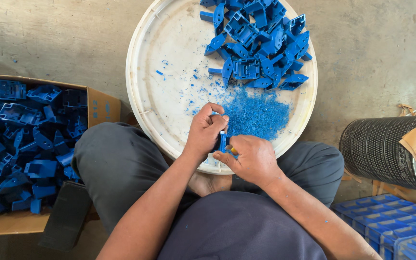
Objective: The person trims excess plastic from blue components using a utility knife while working over a bucket lid.
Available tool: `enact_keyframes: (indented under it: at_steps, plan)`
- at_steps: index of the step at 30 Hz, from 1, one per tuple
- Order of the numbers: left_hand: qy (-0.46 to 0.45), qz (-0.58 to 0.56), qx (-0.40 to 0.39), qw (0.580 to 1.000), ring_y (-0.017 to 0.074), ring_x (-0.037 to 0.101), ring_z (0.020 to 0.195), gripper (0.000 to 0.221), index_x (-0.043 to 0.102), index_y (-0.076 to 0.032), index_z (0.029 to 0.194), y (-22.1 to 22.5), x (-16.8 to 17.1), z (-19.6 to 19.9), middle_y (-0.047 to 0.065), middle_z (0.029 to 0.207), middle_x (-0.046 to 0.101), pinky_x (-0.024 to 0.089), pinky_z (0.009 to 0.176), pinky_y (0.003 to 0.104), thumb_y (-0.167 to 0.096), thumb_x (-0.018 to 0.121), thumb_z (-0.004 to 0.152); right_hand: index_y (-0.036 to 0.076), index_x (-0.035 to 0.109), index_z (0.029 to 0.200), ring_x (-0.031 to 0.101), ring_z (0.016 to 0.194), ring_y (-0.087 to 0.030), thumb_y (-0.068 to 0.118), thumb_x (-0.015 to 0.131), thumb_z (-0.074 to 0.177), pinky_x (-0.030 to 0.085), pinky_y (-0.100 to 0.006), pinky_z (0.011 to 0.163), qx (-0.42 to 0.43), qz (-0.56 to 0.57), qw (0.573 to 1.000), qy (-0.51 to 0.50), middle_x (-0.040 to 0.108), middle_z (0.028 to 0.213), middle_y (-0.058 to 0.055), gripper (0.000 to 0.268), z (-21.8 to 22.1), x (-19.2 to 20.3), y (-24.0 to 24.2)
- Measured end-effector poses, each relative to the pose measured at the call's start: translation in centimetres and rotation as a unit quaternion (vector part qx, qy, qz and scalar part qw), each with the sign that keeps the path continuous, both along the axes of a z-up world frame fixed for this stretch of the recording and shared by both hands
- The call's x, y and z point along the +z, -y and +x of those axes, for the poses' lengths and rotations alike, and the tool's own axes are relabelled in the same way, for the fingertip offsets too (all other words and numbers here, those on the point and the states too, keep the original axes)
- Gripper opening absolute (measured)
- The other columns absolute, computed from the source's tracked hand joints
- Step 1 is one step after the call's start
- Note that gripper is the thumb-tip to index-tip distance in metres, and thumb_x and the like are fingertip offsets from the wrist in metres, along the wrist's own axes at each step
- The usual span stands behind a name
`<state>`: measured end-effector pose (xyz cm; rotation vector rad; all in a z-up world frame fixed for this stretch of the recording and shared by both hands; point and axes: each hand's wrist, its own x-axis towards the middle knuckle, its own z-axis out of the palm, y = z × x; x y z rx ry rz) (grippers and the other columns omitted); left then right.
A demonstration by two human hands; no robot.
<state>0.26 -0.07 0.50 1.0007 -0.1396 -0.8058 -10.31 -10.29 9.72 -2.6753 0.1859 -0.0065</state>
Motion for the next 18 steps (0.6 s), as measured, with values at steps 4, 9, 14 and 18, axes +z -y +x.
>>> enact_keyframes:
  at_steps: [4, 9, 14, 18]
  plan:
    - [-0.013, -0.010, 0.009, 1.000, 0.0074, 0.054, 0.065, 0.008, 0.060, -0.004, 0.101, 0.1, -0.5, -0.1, -0.002, 0.064, 0.053, 0.044, 0.062, 0.026, -0.005, 0.065, 0.095, 0.008, 0.054, 0.062, 0.056, 0.053, -0.031, 0.059, 0.069, 0.088, 0.043, -0.044, 0.048, -0.006, -0.028, 1.000, -0.002, 0.054, 0.058, -0.009, 0.059, -0.1, -0.3, -0.2]
    - [-0.058, -0.027, 0.049, 0.997, 0.0084, 0.055, 0.069, 0.009, 0.058, -0.005, 0.102, 0.3, -1.1, -0.2, -0.001, 0.067, 0.056, 0.042, 0.062, 0.025, -0.004, 0.065, 0.095, 0.008, 0.056, 0.065, 0.056, 0.057, -0.032, 0.052, 0.073, 0.087, 0.042, -0.044, 0.051, -0.003, -0.015, 0.998, 0.068, 0.054, 0.060, -0.010, 0.053, 0.0, -0.4, -0.1]
    - [-0.009, 0.014, 0.058, 0.998, 0.0059, 0.058, 0.078, 0.011, 0.066, -0.003, 0.098, 0.5, -0.8, 0.1, -0.002, 0.082, 0.066, 0.046, 0.072, 0.022, -0.012, 0.060, 0.097, 0.003, 0.064, 0.086, 0.051, 0.054, -0.027, 0.037, 0.073, 0.093, 0.043, -0.038, 0.051, -0.133, 0.177, 0.975, -0.001, 0.055, 0.063, -0.013, 0.036, -0.1, -1.2, 0.7]
    - [-0.085, 0.098, -0.014, 0.991, 0.0077, 0.045, 0.049, 0.043, 0.072, -0.004, 0.083, -0.4, 0.9, 0.1, -0.001, 0.060, 0.054, 0.033, 0.045, 0.024, -0.035, 0.052, 0.105, 0.003, 0.064, 0.093, 0.051, 0.054, -0.021, 0.034, 0.071, 0.096, 0.043, -0.036, 0.051, -0.196, 0.222, 0.955, -0.013, 0.058, 0.063, -0.011, 0.031, 0.4, -1.2, 1.2]
